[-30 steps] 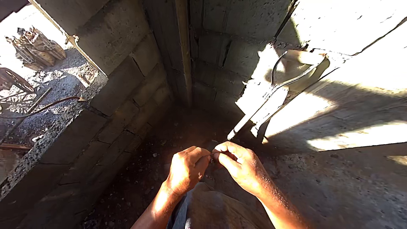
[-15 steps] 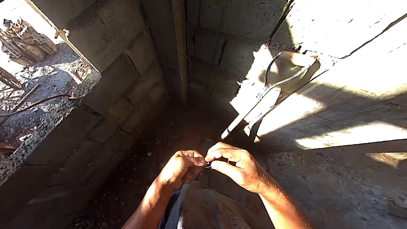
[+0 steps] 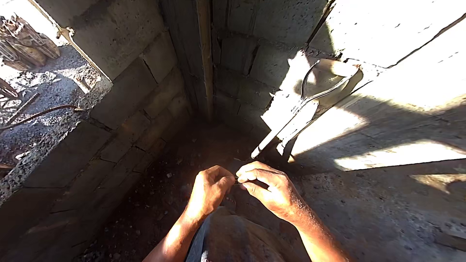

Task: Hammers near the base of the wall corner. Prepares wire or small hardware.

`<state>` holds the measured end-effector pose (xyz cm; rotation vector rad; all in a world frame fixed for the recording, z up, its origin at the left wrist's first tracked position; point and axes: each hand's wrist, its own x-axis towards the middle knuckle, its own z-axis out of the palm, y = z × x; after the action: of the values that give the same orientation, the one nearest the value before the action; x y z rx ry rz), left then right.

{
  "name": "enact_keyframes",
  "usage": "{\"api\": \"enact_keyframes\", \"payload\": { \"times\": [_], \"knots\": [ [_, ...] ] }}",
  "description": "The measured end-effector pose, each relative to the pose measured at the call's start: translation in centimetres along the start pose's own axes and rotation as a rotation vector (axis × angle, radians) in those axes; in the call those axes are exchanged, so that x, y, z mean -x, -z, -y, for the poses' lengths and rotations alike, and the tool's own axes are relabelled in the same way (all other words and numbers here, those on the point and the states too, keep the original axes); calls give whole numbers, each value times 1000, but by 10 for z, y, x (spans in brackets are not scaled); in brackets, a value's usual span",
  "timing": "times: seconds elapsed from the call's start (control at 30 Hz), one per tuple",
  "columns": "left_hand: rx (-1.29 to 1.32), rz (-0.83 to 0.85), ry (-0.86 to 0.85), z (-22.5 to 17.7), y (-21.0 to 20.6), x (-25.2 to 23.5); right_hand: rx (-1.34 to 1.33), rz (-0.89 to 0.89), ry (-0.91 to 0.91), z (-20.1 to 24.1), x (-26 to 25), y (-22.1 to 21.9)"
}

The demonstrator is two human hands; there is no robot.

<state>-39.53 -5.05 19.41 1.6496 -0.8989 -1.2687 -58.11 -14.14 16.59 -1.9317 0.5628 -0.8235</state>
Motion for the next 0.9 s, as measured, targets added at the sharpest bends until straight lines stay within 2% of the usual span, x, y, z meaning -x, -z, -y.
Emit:
{"api": "enact_keyframes", "payload": {
  "times": [0.17, 0.27, 0.37, 0.43, 0.5, 0.63, 0.8, 0.9],
  "knots": [
    [-349, -128, -181, -3, -4, 3, 51, 12, 16, 2, -4, 3],
    [-462, -78, -186, -6, -2, 5, 83, 58, 33, 2, -5, 7],
    [-462, 19, -152, -8, 4, 3, 98, 120, 27, 0, -8, 11],
    [-293, 163, -68, -8, 11, 0, 78, 150, 35, 1, -10, 14],
    [15, 285, 79, -6, 15, -3, 39, 161, 40, 1, -10, 16],
    [462, 431, 323, 4, 18, -5, -23, 169, 70, 3, -9, 16],
    [720, 575, 421, 13, 15, -5, -40, 172, 97, 6, -4, 16],
    [784, 598, 427, 13, 13, -3, -65, 188, 87, 6, 0, 18]
  ]
}}
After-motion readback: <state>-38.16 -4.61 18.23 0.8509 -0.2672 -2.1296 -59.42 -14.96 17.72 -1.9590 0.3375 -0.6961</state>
